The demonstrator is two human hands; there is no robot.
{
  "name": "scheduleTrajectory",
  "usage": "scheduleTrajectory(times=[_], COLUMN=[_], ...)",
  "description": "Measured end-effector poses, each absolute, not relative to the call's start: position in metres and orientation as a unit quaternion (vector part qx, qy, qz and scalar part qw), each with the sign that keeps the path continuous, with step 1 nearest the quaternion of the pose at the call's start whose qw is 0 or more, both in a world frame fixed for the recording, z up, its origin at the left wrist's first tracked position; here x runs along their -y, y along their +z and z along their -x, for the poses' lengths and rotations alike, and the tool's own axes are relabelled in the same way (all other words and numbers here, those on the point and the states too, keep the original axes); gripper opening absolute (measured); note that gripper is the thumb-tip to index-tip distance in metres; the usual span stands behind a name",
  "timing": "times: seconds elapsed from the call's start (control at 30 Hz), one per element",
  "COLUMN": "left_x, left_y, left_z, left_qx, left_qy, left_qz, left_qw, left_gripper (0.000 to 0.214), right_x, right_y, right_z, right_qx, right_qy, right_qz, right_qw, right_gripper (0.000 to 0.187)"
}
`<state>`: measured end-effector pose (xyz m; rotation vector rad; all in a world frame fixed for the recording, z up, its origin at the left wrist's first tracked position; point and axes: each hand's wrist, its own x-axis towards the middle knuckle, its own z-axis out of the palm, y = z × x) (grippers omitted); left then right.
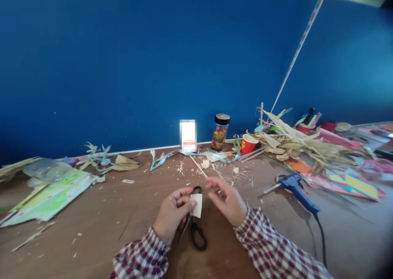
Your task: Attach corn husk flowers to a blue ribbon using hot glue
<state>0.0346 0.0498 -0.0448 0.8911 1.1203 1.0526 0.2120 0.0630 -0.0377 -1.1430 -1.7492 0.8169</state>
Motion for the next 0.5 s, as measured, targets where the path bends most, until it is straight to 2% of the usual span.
scheduleTrajectory(times=[0.1, 0.2, 0.5], left_x=[-0.048, -0.0467, -0.047], left_y=[-0.043, -0.0434, -0.0426], left_z=[-0.0354, -0.0353, -0.0345], left_qx=[-0.468, -0.441, -0.463], left_qy=[0.447, 0.429, 0.401], left_qz=[-0.396, -0.403, -0.427], left_qw=[0.652, 0.677, 0.665], left_gripper=[0.042, 0.039, 0.037], right_x=[-0.0548, -0.0532, -0.0579], right_y=[-0.0325, -0.0317, -0.0385], right_z=[-0.2026, -0.2031, -0.2093], right_qx=[0.713, 0.721, 0.737], right_qy=[0.427, 0.425, 0.43], right_qz=[0.391, 0.378, 0.344], right_qw=[0.397, 0.396, 0.393], right_gripper=[0.022, 0.013, 0.012])
